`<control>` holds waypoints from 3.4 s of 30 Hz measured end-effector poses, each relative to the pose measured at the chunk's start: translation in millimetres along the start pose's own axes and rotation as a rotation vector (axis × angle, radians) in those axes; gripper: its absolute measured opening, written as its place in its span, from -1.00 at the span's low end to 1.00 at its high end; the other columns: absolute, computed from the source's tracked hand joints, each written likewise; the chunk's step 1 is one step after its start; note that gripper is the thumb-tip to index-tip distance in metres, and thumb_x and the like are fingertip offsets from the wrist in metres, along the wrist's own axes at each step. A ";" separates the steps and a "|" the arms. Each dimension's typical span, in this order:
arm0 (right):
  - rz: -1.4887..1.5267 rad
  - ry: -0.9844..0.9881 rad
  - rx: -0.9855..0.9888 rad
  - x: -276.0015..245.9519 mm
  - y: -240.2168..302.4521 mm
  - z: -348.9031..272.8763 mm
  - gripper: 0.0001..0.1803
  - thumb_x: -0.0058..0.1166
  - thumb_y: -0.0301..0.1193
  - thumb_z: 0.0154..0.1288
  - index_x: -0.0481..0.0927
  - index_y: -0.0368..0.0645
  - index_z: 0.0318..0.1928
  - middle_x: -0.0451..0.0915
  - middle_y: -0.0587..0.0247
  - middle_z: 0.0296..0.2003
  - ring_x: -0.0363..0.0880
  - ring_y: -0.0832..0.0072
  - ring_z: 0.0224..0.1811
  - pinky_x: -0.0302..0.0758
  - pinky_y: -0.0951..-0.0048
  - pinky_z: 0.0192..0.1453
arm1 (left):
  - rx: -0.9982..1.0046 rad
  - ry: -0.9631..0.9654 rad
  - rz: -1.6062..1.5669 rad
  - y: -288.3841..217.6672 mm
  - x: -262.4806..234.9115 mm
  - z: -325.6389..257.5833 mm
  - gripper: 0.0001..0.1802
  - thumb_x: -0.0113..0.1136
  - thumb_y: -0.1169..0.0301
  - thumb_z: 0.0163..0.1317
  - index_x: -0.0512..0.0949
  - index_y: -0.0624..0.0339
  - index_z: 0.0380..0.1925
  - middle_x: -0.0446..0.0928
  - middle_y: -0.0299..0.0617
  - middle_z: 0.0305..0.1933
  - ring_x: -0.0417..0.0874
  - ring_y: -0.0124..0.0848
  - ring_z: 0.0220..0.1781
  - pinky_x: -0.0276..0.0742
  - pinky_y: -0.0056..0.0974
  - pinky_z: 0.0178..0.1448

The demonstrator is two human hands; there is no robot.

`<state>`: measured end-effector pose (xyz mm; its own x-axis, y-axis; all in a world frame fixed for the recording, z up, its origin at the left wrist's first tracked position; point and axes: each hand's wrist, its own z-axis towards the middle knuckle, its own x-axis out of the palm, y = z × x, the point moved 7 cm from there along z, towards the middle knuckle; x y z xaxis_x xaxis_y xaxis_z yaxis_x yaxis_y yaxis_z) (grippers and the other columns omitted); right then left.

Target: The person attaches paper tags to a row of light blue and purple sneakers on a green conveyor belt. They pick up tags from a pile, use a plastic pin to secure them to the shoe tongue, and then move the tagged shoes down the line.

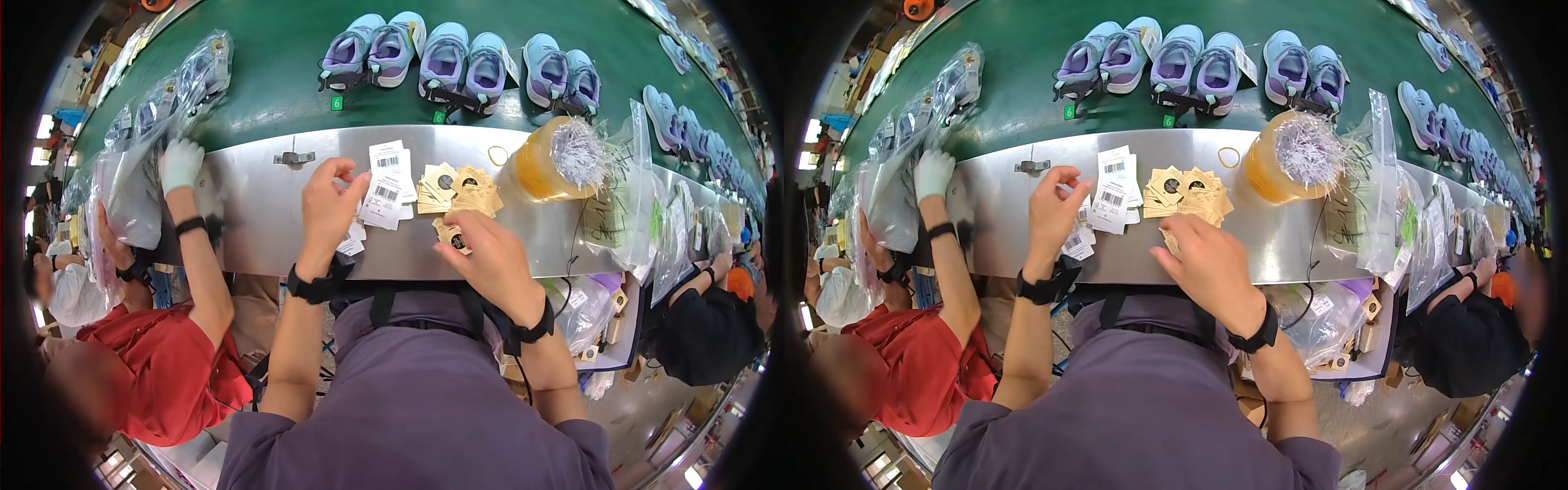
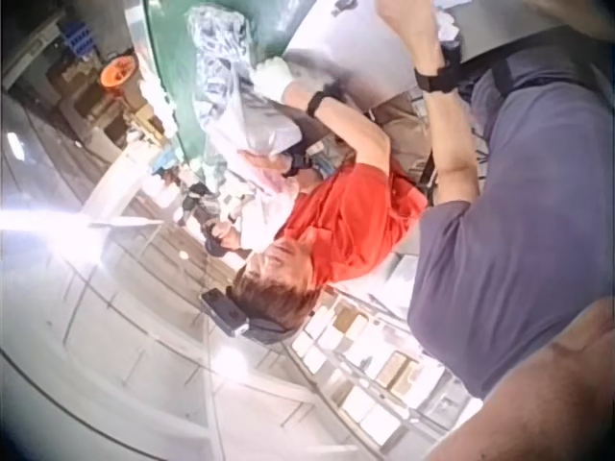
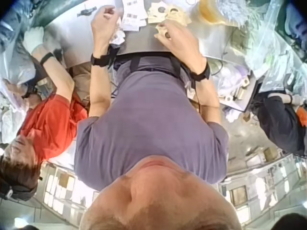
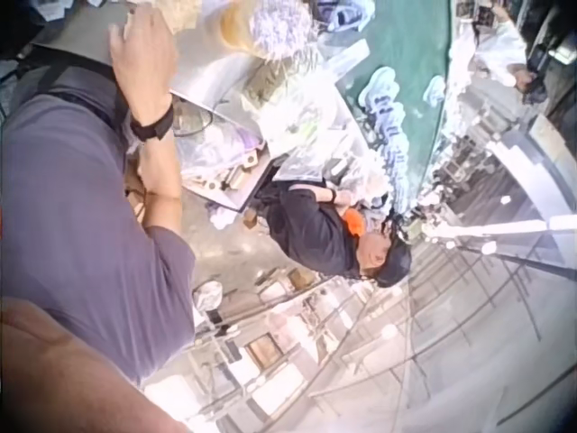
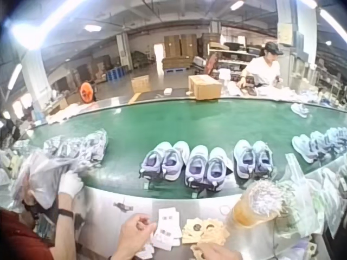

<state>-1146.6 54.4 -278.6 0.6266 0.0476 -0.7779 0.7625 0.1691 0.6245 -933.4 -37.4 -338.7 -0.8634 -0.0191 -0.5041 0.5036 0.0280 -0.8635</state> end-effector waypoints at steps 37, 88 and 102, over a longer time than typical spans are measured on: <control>0.025 0.189 -0.010 8.9 -21.2 61.2 -0.61 0.24 -0.23 0.19 0.58 -0.14 -0.02 0.51 0.20 -0.45 0.49 0.33 -0.43 0.41 0.35 -0.34 | 0.052 0.055 0.247 42.9 -35.4 -40.3 -0.48 0.45 0.44 -0.10 0.52 0.28 -0.06 0.49 -0.04 -0.07 0.52 -0.14 -0.09 0.48 -0.18 -0.03; 0.679 0.279 0.514 -2.5 -70.4 -39.7 -0.84 0.20 -0.39 0.26 0.62 -0.23 -0.24 0.38 0.60 -0.55 0.21 0.81 -0.50 0.19 0.63 -0.45 | -0.252 0.803 -0.736 -51.8 104.7 -88.2 -0.92 0.25 0.56 0.20 0.58 0.30 -0.30 0.59 -0.28 -0.26 0.58 -0.57 -0.23 0.52 -0.45 -0.07; 0.177 -0.325 0.012 -39.8 -8.8 -30.1 -0.87 0.18 -0.58 0.18 0.62 -0.22 -0.22 0.63 0.25 -0.51 0.50 0.53 -0.62 0.40 0.52 -0.53 | -0.209 0.384 -0.722 -61.1 85.3 -74.4 -0.88 0.23 0.57 0.22 0.53 0.29 -0.25 0.56 -0.36 -0.31 0.51 -0.68 -0.27 0.41 -0.54 -0.16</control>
<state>-1183.1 80.7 -255.3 0.7662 -0.2404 -0.5960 0.6381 0.1749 0.7498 -1040.1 33.6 -327.9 -0.9406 0.2369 0.2431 -0.1594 0.3242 -0.9325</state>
